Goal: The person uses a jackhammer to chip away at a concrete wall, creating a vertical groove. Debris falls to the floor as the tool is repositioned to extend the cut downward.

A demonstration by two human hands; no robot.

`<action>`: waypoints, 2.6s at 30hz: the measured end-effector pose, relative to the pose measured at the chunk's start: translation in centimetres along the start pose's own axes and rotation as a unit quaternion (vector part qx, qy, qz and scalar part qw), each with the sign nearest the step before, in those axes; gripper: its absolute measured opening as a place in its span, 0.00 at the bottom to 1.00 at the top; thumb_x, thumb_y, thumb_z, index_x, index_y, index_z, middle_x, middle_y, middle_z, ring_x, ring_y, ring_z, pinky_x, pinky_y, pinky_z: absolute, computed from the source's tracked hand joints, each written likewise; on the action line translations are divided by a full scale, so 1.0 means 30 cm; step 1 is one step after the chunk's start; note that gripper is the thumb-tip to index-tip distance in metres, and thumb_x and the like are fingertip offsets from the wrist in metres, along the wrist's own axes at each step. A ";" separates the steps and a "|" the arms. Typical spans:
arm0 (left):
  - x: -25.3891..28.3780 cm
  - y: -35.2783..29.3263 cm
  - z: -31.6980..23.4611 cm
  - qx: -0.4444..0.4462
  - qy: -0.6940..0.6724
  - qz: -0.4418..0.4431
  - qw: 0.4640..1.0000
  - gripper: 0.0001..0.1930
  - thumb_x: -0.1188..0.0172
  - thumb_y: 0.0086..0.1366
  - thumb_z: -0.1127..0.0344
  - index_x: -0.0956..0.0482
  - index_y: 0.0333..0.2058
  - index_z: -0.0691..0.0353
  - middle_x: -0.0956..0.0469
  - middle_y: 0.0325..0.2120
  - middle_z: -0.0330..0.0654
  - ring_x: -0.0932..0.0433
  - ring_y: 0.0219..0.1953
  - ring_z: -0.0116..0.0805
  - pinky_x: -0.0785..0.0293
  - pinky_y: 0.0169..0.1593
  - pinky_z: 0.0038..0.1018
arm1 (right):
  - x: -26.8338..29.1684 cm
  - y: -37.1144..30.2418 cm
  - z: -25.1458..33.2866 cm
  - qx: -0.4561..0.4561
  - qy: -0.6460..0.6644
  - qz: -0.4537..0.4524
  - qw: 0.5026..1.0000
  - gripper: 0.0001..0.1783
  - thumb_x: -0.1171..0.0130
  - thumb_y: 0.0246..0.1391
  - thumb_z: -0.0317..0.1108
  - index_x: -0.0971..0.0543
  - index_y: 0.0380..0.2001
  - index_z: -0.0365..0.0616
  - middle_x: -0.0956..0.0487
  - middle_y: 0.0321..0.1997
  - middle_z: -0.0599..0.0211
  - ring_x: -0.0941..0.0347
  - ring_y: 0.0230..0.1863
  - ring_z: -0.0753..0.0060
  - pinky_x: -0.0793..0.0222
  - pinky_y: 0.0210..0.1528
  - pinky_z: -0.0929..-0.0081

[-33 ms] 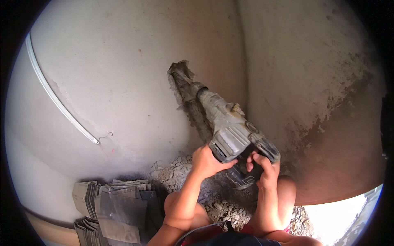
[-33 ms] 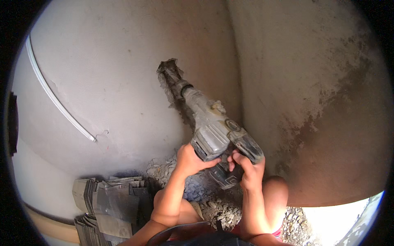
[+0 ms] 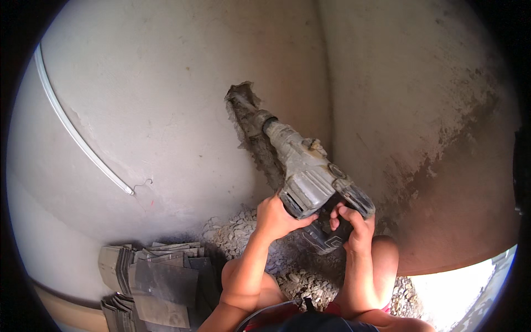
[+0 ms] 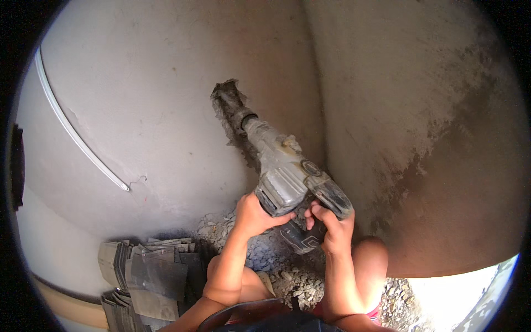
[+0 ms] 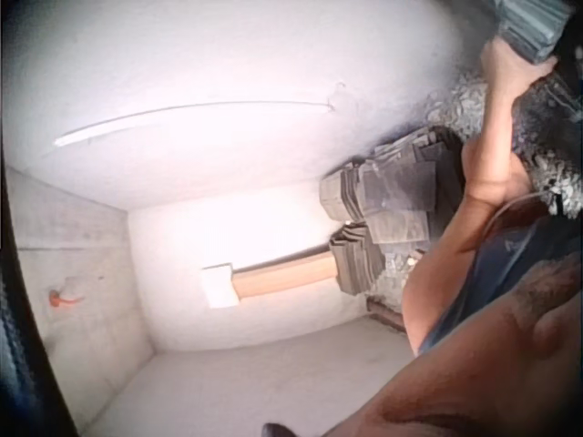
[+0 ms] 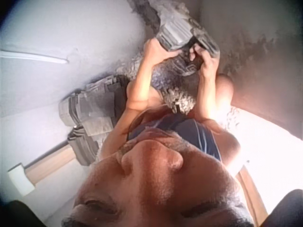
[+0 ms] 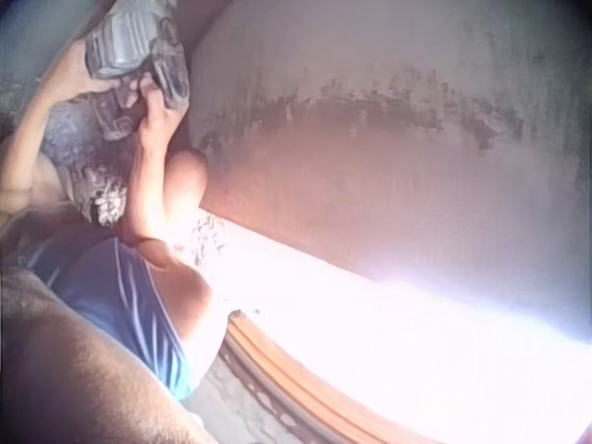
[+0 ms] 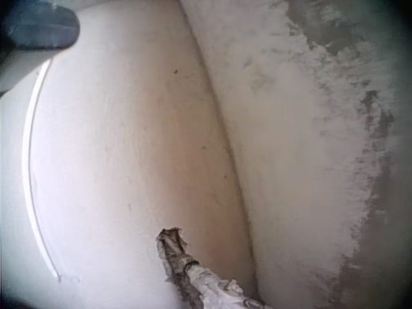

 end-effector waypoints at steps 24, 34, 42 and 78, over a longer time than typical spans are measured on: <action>0.101 -0.046 -0.062 0.110 0.240 0.011 0.964 0.44 0.19 0.43 0.39 0.23 0.47 0.71 0.14 0.37 0.60 0.12 0.41 0.57 0.16 0.46 0.46 | 0.108 0.106 -0.285 -0.171 0.240 0.017 0.956 0.13 0.40 0.61 0.36 0.23 0.37 0.34 0.21 0.29 0.53 0.29 0.22 0.65 0.31 0.25 0.68; 0.089 -0.058 -0.039 0.071 0.268 -0.023 0.960 0.42 0.21 0.45 0.38 0.23 0.46 0.69 0.14 0.39 0.58 0.12 0.40 0.55 0.15 0.43 0.45 | 0.126 0.123 -0.333 -0.177 0.230 -0.003 0.957 0.13 0.39 0.63 0.37 0.26 0.29 0.40 0.24 0.24 0.55 0.30 0.19 0.63 0.32 0.23 0.64; 0.094 -0.062 -0.050 0.069 0.249 -0.022 0.966 0.47 0.21 0.45 0.35 0.24 0.50 0.73 0.14 0.39 0.60 0.12 0.41 0.57 0.16 0.45 0.45 | 0.107 0.107 -0.264 -0.158 0.219 0.004 0.963 0.10 0.39 0.61 0.34 0.24 0.30 0.37 0.23 0.25 0.53 0.30 0.19 0.62 0.32 0.23 0.63; 0.239 -0.067 0.065 0.014 0.194 -0.036 0.980 0.48 0.20 0.45 0.34 0.21 0.54 0.68 0.15 0.44 0.62 0.15 0.49 0.61 0.20 0.54 0.47 | -0.059 0.018 -0.351 -0.122 0.124 0.051 0.984 0.12 0.39 0.64 0.37 0.16 0.35 0.37 0.18 0.28 0.62 0.22 0.25 0.69 0.25 0.30 0.71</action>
Point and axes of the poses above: each hand's wrist, its own y-axis towards the middle knuckle, its own x-axis out of the back of the hand, z = x × y, the point moved 2 cm from there along y, towards the middle knuckle
